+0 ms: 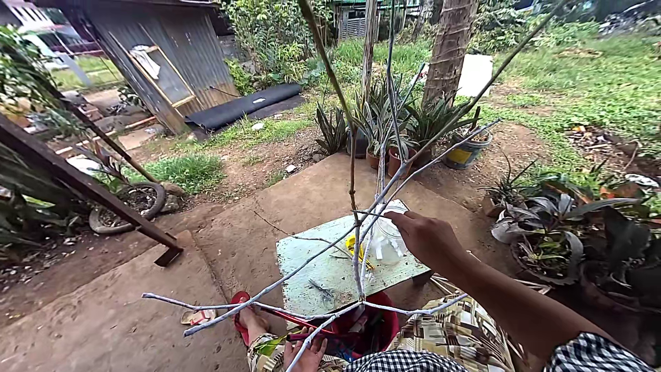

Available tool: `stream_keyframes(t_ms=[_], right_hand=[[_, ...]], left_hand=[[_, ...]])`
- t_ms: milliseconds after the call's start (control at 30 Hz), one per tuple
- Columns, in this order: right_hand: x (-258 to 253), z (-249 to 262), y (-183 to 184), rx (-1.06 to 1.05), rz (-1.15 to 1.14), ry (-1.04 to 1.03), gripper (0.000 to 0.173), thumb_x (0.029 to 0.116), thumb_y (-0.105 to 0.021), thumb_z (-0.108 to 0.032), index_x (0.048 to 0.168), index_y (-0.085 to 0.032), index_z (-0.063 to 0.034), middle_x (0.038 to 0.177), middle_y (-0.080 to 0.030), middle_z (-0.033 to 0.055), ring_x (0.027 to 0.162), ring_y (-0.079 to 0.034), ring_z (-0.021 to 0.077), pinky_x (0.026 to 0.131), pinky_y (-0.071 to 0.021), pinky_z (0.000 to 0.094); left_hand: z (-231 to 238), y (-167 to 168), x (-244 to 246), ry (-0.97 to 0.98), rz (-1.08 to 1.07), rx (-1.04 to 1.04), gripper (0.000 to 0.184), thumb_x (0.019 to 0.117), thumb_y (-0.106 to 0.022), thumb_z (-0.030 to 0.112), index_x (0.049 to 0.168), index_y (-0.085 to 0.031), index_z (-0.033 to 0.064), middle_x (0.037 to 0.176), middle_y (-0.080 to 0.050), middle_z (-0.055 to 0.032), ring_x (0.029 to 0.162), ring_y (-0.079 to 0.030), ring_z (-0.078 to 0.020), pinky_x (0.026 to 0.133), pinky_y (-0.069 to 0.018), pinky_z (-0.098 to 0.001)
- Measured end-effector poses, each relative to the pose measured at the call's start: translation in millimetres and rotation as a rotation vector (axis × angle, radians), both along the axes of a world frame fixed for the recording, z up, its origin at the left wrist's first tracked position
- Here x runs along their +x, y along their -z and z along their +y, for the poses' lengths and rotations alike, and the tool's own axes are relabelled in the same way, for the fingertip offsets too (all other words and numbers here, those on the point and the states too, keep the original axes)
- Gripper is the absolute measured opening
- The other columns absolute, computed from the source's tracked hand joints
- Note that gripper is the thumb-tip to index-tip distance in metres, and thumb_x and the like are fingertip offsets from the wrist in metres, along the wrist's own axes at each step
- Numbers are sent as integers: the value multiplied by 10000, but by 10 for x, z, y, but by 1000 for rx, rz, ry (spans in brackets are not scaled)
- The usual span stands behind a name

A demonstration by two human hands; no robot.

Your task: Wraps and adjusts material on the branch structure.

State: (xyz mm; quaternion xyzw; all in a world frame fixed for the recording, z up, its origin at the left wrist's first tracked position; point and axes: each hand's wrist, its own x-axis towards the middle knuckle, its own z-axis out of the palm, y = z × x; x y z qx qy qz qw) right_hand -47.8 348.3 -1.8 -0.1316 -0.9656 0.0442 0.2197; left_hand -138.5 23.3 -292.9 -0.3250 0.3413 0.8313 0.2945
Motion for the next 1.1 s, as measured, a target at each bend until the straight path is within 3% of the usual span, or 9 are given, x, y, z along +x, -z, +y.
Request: stream_keyframes(t_ms=[233,400,467,567,667,800,867,967,1100], right_hand=[[12,24,-10,-109,-274,-10,352,1086,-426,-173,1342,-668,-177,1017,-707,163,861,-709,367,722,-556,548],[429,347,-393,-494,-244,-236,260,1058,-539,-219,1182,-753,-140,933,-647,47,764,-616,127,718,-541,347],[599,627,-365,-567,-373,-190,224,1047,-575,-169,1149,-766,-112,959,-696,54,841,-640,136,797,-535,373],[590,1113,238,-698,-665,-52,246,1063,-561,-188,1172,-753,-82,966,-722,92,848,-632,165,823,-498,419],[371,1362,1321,-818,-938,-66,367,1061,-542,-157,1418,-615,-114,1237,-670,227,1091,-637,339,989,-458,539],[134,1295,2668,-806,-894,-70,395,1016,-564,-149,1402,-645,-182,1295,-662,232,1227,-607,428,1058,-416,649],[28,1189,2879,-774,-881,-45,399,1025,-526,-144,1403,-647,-184,1359,-638,209,1307,-565,408,1104,-393,629],[-137,1060,2948,-723,-889,-22,424,1042,-463,-139,1432,-621,-183,1421,-602,192,1368,-521,387,1135,-374,608],[-245,960,3024,-701,-890,7,463,1033,-438,-106,1455,-599,-210,1435,-592,185,1370,-519,388,1124,-392,614]], left_hand=[[-27,-28,44,-31,-8,1,628,1059,-188,584,1264,-529,99,1184,-643,-134,1095,-632,-315,886,-505,-555],[-63,37,50,-23,73,-5,343,1109,-317,331,1216,-537,91,1134,-663,-96,1045,-661,-262,899,-537,-498],[-84,64,48,-41,100,-17,303,1101,-331,278,1184,-537,72,1090,-650,-96,1011,-651,-253,898,-536,-477],[-140,77,-21,-110,194,-137,287,1107,-335,283,1035,-545,101,873,-650,-24,807,-663,-164,757,-576,-357],[-351,100,-135,-166,327,-321,131,1089,-446,185,1055,-527,88,785,-621,-2,686,-639,-116,660,-581,-310],[-644,-105,-48,-101,448,-799,266,1038,-583,128,1217,-550,-66,971,-615,-97,792,-591,-104,737,-534,-293],[-767,-186,114,40,459,-1123,285,1018,-636,167,1138,-627,-91,974,-654,-141,802,-598,-121,768,-527,-311],[-809,-283,460,290,478,-1411,369,1047,-588,241,1048,-689,-114,1056,-695,-265,1000,-661,-318,951,-482,-515],[-838,-181,749,459,695,-1404,350,1066,-518,151,1259,-635,-117,1346,-602,-305,1307,-563,-387,1139,-395,-500]])
